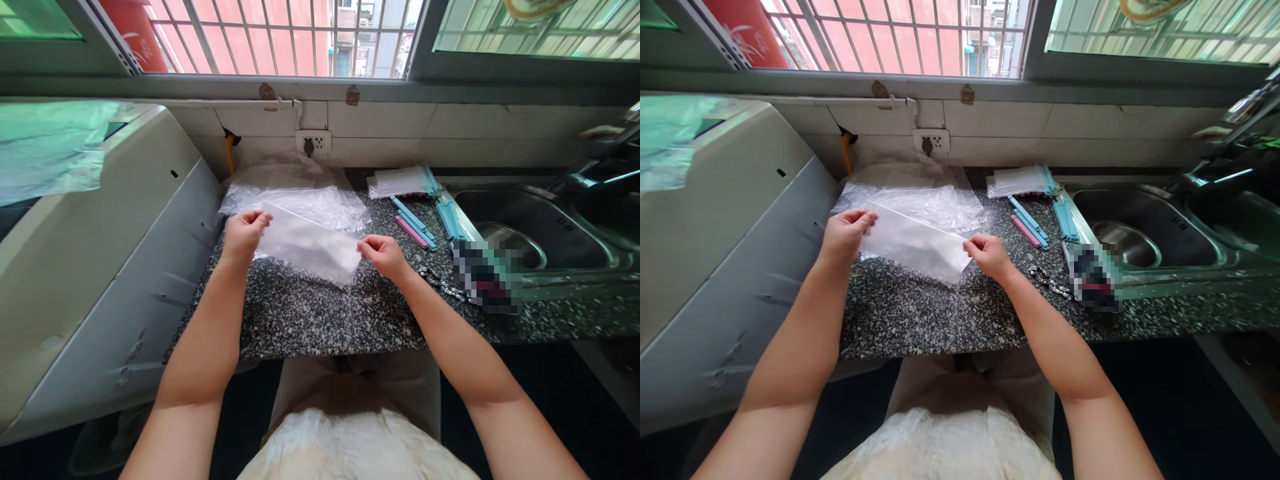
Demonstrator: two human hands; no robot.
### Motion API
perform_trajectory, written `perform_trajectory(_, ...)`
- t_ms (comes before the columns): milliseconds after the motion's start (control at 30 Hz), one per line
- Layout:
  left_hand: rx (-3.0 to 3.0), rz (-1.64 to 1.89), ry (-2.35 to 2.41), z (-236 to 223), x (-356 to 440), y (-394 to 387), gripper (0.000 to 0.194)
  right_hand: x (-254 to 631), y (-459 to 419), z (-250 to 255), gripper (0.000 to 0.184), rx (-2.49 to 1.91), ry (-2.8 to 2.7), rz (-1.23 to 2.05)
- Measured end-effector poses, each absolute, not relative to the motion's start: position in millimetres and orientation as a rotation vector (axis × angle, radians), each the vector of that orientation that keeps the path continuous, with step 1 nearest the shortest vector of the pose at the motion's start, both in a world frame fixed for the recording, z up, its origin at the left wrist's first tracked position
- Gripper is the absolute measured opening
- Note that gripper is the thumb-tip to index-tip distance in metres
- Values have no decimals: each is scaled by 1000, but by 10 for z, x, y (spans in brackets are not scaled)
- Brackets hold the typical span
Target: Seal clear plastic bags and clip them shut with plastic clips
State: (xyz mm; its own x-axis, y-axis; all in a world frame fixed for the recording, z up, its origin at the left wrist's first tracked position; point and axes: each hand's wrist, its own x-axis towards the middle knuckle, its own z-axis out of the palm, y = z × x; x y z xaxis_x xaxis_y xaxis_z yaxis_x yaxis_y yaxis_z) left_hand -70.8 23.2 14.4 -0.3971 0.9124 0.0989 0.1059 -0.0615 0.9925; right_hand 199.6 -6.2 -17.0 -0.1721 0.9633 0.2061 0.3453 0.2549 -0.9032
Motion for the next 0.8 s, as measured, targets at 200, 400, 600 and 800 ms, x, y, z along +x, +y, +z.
perform_trajectory(200, 1110, 1537, 1550, 153, -722, 229, 6, 2010, -59, -145, 25, -1250, -1702, 919)
perform_trajectory(400, 1168, 1495, 1571, 129, -776, 251, 9, 2025, -70, -117, 21, -1248, -1729, 923)
perform_trajectory(600, 1174, 1389, 1481, 161, -783, 230, 9, 2123, -53, -89, 29, -1193, -1839, 1000)
perform_trajectory(800, 1304, 917, 1268, 182, -587, 91, 11, 2133, -35, -68, 38, -1206, -1810, 1010)
